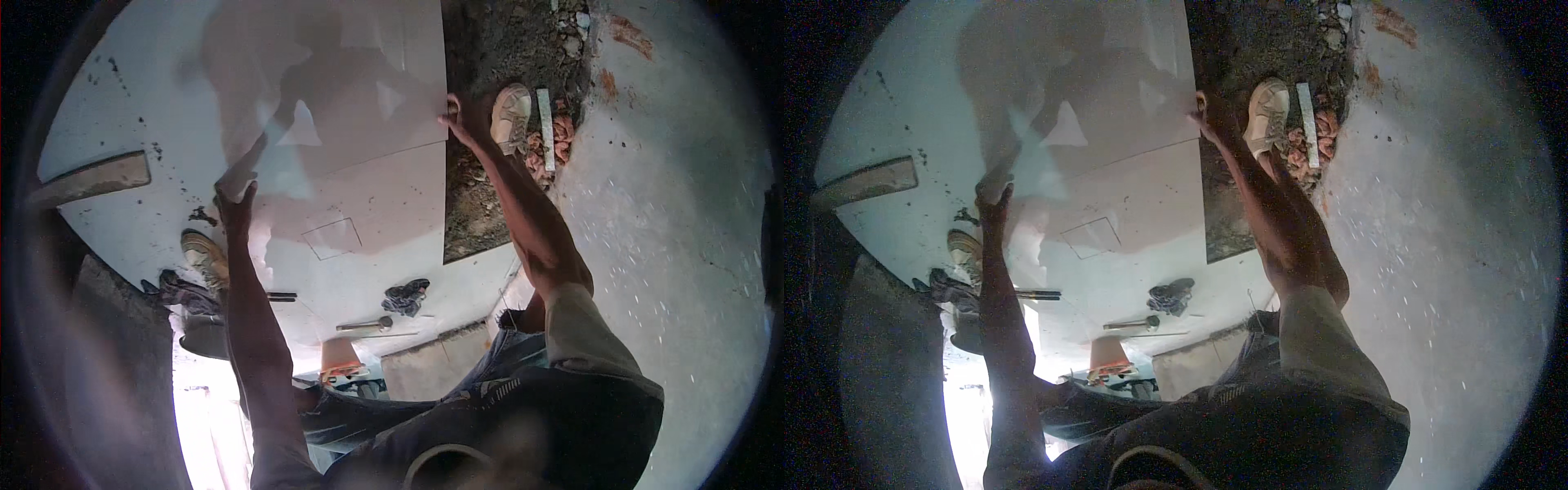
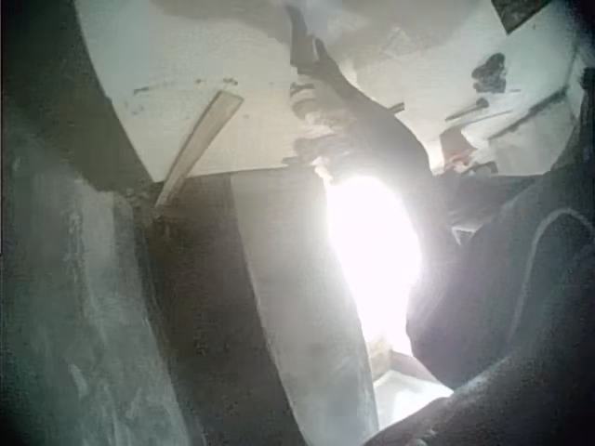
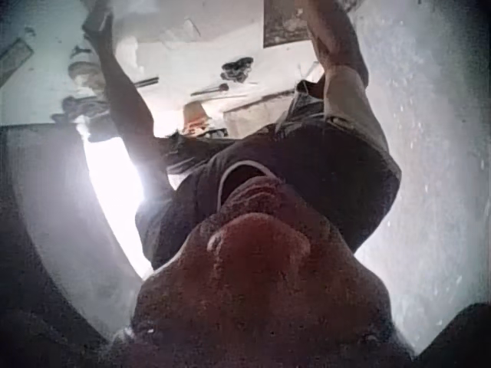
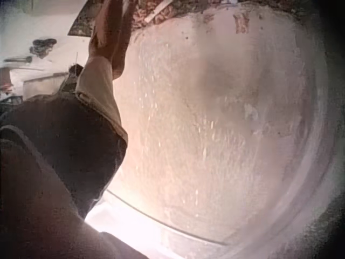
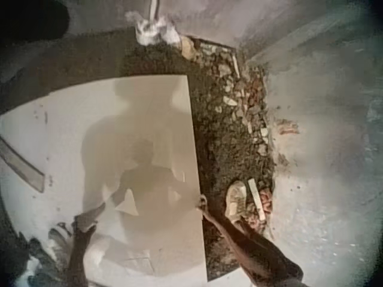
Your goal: Positioning a large square tile on the floor and tapping it down with a rubber mallet.
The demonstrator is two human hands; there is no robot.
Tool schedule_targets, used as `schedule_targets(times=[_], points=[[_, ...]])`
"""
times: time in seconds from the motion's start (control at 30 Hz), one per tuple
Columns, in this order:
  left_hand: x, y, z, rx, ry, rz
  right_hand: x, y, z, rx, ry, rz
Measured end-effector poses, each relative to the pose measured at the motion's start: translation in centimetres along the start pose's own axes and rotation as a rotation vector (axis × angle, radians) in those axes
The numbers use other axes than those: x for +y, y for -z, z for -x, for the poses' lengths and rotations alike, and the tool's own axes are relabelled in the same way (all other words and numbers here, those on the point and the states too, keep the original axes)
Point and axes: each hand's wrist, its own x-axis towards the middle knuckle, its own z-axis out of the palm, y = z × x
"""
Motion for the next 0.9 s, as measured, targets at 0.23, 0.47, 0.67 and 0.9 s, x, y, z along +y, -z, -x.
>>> schedule_targets(times=[0.23,0.47,0.67,0.9], points=[[1.5,0.7,3.1,0.236,0.101,-0.223,-2.4,-6.2,1.0,0.194,-0.036,0.401],[4.4,-6.4,0.5,0.368,0.008,-0.213,15.0,0.3,-2.1,-0.073,0.001,0.134],[3.3,1.0,-1.1,0.509,0.249,0.144,6.8,-4.5,0.6,0.182,0.185,0.614],[11.0,1.8,0.4,0.3,0.31,0.01,6.3,-3.1,2.3,0.347,0.159,0.767]])
